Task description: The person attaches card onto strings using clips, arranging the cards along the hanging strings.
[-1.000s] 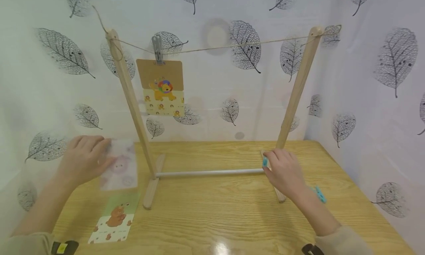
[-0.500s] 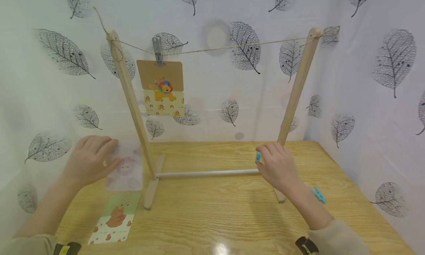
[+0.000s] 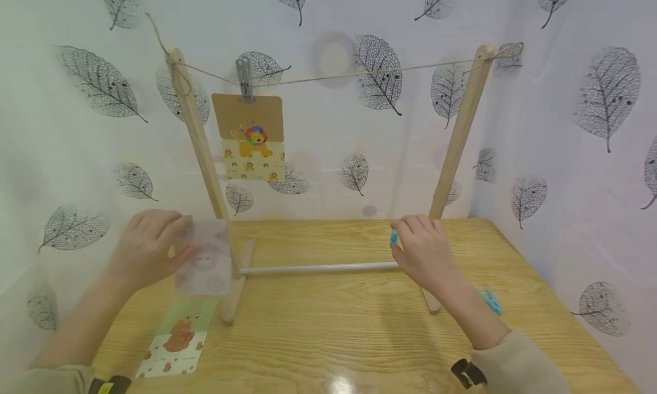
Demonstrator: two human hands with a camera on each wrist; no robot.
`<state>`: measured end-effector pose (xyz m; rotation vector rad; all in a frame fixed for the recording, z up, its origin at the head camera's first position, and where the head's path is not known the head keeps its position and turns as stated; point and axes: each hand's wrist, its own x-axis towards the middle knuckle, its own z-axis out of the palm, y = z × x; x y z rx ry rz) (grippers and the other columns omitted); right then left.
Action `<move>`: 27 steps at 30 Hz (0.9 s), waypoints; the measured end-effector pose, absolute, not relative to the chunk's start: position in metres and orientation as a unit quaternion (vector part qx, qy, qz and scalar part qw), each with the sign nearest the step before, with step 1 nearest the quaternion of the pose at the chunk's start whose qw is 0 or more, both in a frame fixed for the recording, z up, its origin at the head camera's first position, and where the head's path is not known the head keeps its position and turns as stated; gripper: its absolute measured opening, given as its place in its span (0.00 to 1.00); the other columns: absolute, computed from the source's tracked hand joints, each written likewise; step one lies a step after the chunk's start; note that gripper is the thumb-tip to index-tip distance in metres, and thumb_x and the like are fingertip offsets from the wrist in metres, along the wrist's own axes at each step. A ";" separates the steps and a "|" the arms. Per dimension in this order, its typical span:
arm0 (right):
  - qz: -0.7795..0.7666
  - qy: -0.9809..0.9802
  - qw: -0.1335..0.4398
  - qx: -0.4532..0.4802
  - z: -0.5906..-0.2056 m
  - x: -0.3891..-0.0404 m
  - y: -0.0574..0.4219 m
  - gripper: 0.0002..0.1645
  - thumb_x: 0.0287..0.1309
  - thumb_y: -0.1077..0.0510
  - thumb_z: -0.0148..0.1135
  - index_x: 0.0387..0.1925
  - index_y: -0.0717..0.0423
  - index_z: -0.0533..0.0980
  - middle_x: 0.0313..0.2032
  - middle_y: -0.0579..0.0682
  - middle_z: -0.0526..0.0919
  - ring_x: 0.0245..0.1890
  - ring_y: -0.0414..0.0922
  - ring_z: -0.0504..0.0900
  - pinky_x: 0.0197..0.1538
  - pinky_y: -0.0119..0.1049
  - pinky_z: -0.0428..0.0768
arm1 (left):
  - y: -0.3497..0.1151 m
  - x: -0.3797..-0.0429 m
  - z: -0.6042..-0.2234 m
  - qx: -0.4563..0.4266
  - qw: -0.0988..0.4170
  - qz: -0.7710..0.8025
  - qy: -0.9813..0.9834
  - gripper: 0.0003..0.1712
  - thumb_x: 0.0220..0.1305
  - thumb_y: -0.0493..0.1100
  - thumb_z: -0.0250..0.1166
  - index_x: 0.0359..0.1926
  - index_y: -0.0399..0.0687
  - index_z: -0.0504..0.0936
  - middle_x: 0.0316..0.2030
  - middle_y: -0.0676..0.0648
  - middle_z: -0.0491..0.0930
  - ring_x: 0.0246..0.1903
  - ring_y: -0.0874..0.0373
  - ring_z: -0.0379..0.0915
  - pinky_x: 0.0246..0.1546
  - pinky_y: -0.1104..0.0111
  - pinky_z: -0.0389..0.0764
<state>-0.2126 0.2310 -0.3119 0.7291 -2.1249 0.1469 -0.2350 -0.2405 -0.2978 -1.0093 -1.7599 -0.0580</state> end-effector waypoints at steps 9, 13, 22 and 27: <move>0.051 -0.844 0.443 0.299 -0.305 -0.212 0.228 0.13 0.40 0.64 0.64 0.33 0.63 0.77 0.32 0.56 0.79 0.34 0.56 0.76 0.33 0.47 0.71 | -0.223 -0.230 -0.292 -0.431 0.534 -0.003 -0.727 0.24 0.65 0.51 0.51 0.42 0.31 0.75 0.36 0.35 0.73 0.33 0.39 0.70 0.37 0.50 0.69; 0.048 -0.844 0.444 0.296 -0.302 -0.213 0.226 0.14 0.39 0.64 0.66 0.34 0.63 0.77 0.32 0.56 0.79 0.35 0.56 0.76 0.34 0.47 0.71 | -0.216 -0.230 -0.290 -0.434 0.539 0.003 -0.722 0.23 0.65 0.51 0.51 0.42 0.32 0.75 0.35 0.36 0.73 0.33 0.40 0.69 0.36 0.51 0.69; 0.053 -0.846 0.439 0.297 -0.296 -0.214 0.224 0.20 0.35 0.64 0.72 0.35 0.65 0.76 0.32 0.58 0.79 0.35 0.58 0.75 0.35 0.49 0.71 | -0.201 -0.232 -0.287 -0.440 0.549 -0.003 -0.710 0.21 0.63 0.49 0.54 0.42 0.33 0.76 0.35 0.37 0.74 0.33 0.41 0.70 0.37 0.51 0.69; 0.061 -0.845 0.442 0.293 -0.292 -0.216 0.226 0.20 0.34 0.66 0.72 0.34 0.65 0.76 0.31 0.58 0.79 0.35 0.58 0.75 0.34 0.49 0.70 | -0.192 -0.235 -0.284 -0.444 0.548 -0.011 -0.709 0.20 0.61 0.49 0.55 0.42 0.34 0.76 0.36 0.37 0.74 0.34 0.41 0.70 0.38 0.51 0.68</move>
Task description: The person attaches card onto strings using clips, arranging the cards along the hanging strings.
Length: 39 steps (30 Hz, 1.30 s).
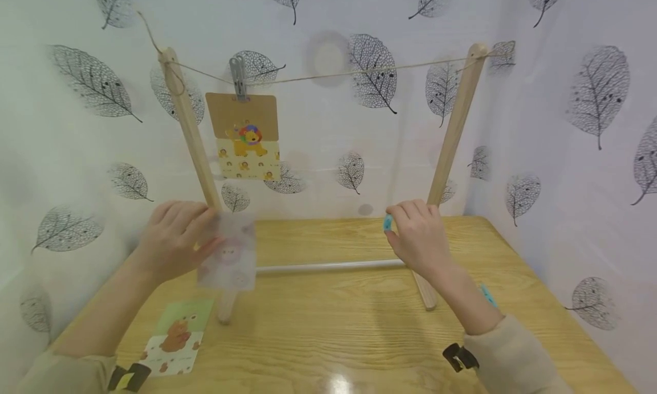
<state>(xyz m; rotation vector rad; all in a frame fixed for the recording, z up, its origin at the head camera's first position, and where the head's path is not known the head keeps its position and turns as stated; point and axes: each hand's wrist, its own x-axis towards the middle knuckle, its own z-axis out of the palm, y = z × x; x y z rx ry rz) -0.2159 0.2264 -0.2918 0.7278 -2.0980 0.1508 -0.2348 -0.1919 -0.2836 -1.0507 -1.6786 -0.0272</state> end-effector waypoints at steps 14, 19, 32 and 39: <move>0.074 -0.844 0.443 0.294 -0.283 -0.221 0.232 0.21 0.32 0.65 0.75 0.33 0.65 0.76 0.30 0.58 0.79 0.33 0.57 0.74 0.33 0.46 0.68 | -0.174 -0.239 -0.272 -0.443 0.556 -0.002 -0.704 0.22 0.58 0.49 0.57 0.44 0.34 0.76 0.37 0.37 0.74 0.35 0.41 0.70 0.40 0.51 0.68; 0.075 -0.843 0.442 0.297 -0.280 -0.221 0.232 0.19 0.34 0.66 0.74 0.33 0.66 0.76 0.30 0.58 0.79 0.32 0.56 0.74 0.33 0.45 0.70 | -0.165 -0.239 -0.266 -0.442 0.558 0.001 -0.702 0.23 0.52 0.48 0.60 0.43 0.34 0.75 0.37 0.38 0.74 0.35 0.41 0.70 0.39 0.52 0.68; 0.088 -0.838 0.443 0.307 -0.280 -0.223 0.228 0.18 0.36 0.67 0.72 0.34 0.67 0.76 0.31 0.59 0.79 0.33 0.56 0.75 0.36 0.46 0.73 | -0.150 -0.241 -0.259 -0.444 0.548 0.011 -0.709 0.24 0.50 0.49 0.62 0.44 0.35 0.74 0.37 0.39 0.73 0.36 0.43 0.70 0.41 0.53 0.69; 0.100 -0.839 0.441 0.302 -0.279 -0.225 0.226 0.20 0.36 0.65 0.73 0.36 0.68 0.76 0.33 0.60 0.79 0.34 0.56 0.75 0.37 0.48 0.73 | -0.142 -0.242 -0.256 -0.445 0.548 0.014 -0.708 0.24 0.50 0.50 0.62 0.44 0.36 0.75 0.39 0.39 0.73 0.38 0.43 0.69 0.43 0.53 0.69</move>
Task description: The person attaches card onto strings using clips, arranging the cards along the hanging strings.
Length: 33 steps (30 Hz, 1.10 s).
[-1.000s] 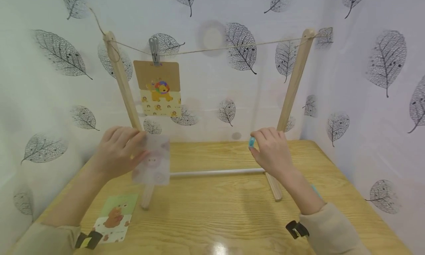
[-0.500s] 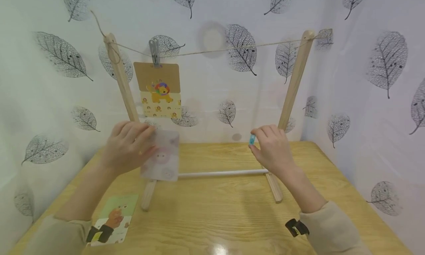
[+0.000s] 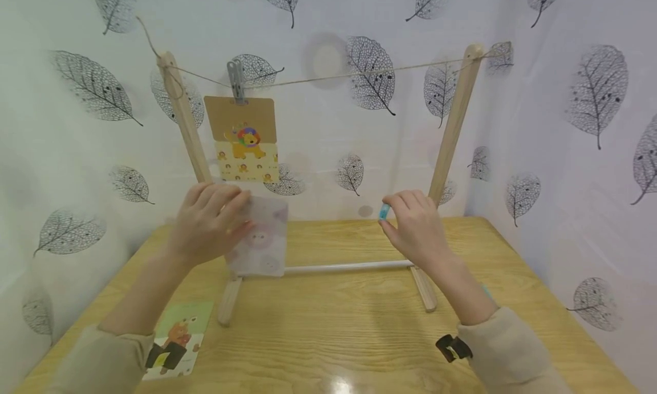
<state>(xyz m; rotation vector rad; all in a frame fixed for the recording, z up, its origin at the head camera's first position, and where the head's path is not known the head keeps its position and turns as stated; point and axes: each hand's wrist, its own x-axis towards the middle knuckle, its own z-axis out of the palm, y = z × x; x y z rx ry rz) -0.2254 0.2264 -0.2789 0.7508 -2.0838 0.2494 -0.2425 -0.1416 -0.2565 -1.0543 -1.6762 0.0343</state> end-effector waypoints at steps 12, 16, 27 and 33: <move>0.094 -0.825 0.472 0.296 -0.268 -0.229 0.220 0.17 0.37 0.67 0.70 0.34 0.65 0.75 0.31 0.59 0.77 0.36 0.59 0.72 0.37 0.50 0.65 | -0.130 -0.242 -0.249 -0.436 0.559 0.023 -0.705 0.23 0.50 0.48 0.64 0.43 0.37 0.74 0.38 0.40 0.73 0.38 0.43 0.69 0.42 0.54 0.69; 0.082 -0.815 0.495 0.290 -0.259 -0.229 0.216 0.17 0.37 0.67 0.69 0.34 0.64 0.75 0.31 0.59 0.77 0.36 0.59 0.71 0.39 0.53 0.62 | -0.123 -0.242 -0.245 -0.426 0.569 0.022 -0.704 0.22 0.50 0.48 0.63 0.42 0.37 0.74 0.37 0.40 0.73 0.38 0.43 0.69 0.43 0.53 0.69; 0.040 -0.792 0.521 0.316 -0.242 -0.231 0.205 0.17 0.36 0.64 0.67 0.34 0.63 0.76 0.32 0.58 0.78 0.37 0.58 0.71 0.38 0.52 0.61 | -0.109 -0.243 -0.245 -0.426 0.557 0.013 -0.713 0.23 0.49 0.46 0.65 0.44 0.36 0.74 0.39 0.39 0.72 0.40 0.44 0.68 0.47 0.51 0.67; 0.020 -0.792 0.517 0.323 -0.239 -0.231 0.203 0.16 0.41 0.61 0.64 0.35 0.64 0.75 0.32 0.58 0.78 0.38 0.58 0.70 0.39 0.52 0.61 | -0.100 -0.243 -0.241 -0.426 0.552 0.021 -0.717 0.23 0.49 0.47 0.64 0.43 0.37 0.74 0.39 0.40 0.72 0.40 0.44 0.68 0.47 0.52 0.67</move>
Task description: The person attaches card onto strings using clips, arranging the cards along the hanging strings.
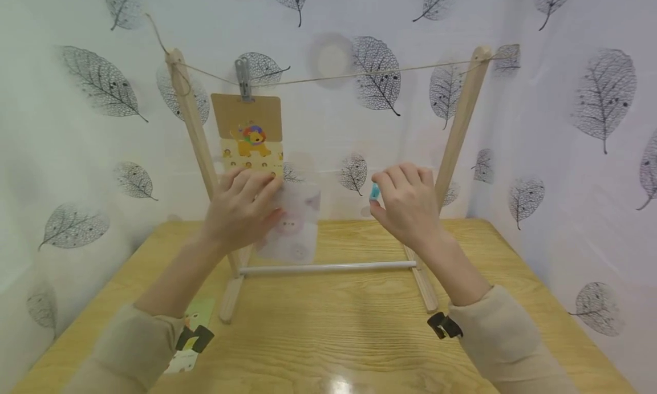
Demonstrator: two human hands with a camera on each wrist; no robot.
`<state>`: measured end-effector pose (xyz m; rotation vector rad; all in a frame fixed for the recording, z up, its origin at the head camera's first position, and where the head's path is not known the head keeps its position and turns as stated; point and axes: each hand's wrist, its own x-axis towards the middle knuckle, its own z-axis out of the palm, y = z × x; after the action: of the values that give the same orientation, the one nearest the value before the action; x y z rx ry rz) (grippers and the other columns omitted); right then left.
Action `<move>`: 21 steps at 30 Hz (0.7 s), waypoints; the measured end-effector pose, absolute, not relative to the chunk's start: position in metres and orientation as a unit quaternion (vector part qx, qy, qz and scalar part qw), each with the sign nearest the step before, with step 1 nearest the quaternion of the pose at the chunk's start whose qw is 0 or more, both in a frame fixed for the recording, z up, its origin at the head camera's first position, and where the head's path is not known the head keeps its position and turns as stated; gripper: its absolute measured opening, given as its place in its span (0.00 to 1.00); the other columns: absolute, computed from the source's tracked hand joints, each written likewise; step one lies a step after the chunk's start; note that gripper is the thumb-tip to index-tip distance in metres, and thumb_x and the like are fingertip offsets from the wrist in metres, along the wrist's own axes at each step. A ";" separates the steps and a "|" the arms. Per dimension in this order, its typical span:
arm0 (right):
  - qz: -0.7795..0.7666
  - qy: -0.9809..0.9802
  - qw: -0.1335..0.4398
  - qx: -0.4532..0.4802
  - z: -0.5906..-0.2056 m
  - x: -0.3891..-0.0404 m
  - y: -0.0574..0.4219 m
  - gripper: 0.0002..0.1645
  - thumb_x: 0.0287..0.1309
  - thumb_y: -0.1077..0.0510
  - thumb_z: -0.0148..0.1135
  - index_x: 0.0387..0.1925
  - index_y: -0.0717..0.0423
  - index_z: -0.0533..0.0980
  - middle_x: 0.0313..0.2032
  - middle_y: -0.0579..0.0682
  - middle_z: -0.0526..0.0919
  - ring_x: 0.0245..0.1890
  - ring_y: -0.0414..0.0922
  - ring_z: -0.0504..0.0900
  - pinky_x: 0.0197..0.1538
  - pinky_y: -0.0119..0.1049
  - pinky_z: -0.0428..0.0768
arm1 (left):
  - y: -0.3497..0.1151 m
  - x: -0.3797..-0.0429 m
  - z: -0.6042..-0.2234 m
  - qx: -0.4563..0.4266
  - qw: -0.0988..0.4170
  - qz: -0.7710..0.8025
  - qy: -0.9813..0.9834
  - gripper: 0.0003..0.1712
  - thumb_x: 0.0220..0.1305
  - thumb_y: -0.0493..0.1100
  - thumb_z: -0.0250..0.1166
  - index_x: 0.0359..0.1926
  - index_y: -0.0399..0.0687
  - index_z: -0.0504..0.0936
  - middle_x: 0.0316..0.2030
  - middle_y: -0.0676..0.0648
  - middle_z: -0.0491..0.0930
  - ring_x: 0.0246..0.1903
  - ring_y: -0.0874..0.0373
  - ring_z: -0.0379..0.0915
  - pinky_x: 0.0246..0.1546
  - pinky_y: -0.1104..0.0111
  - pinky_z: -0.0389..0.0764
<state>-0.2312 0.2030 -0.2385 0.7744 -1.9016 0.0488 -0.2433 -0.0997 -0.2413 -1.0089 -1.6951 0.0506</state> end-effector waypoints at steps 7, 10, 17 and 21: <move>0.031 -0.766 0.552 0.327 -0.232 -0.235 0.199 0.14 0.40 0.63 0.63 0.33 0.65 0.75 0.30 0.59 0.77 0.35 0.59 0.70 0.36 0.52 0.60 | -0.086 -0.244 -0.233 -0.411 0.568 0.035 -0.712 0.21 0.50 0.46 0.62 0.43 0.37 0.75 0.39 0.40 0.74 0.40 0.44 0.70 0.46 0.53 0.67; 0.040 -0.760 0.564 0.320 -0.226 -0.235 0.197 0.13 0.41 0.64 0.63 0.33 0.65 0.75 0.30 0.59 0.77 0.35 0.59 0.70 0.37 0.52 0.60 | -0.082 -0.244 -0.229 -0.397 0.567 0.036 -0.721 0.21 0.51 0.46 0.62 0.44 0.36 0.75 0.39 0.40 0.75 0.41 0.44 0.69 0.47 0.53 0.66; 0.056 -0.752 0.581 0.307 -0.212 -0.234 0.199 0.14 0.42 0.64 0.65 0.34 0.63 0.75 0.31 0.59 0.78 0.36 0.58 0.71 0.39 0.52 0.59 | -0.078 -0.247 -0.224 -0.382 0.573 0.033 -0.724 0.21 0.52 0.46 0.61 0.44 0.36 0.76 0.38 0.41 0.74 0.40 0.45 0.69 0.48 0.53 0.66; 0.057 -0.749 0.586 0.305 -0.204 -0.233 0.201 0.14 0.43 0.63 0.65 0.35 0.63 0.75 0.31 0.59 0.78 0.36 0.59 0.70 0.39 0.52 0.59 | -0.077 -0.249 -0.223 -0.373 0.574 0.043 -0.728 0.21 0.53 0.46 0.61 0.45 0.37 0.76 0.38 0.41 0.74 0.40 0.45 0.69 0.47 0.54 0.66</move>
<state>-0.2328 0.2009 -0.2044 0.7105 -1.7452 0.1325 -0.2492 -0.0770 -0.2229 -0.8740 -1.7058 0.0998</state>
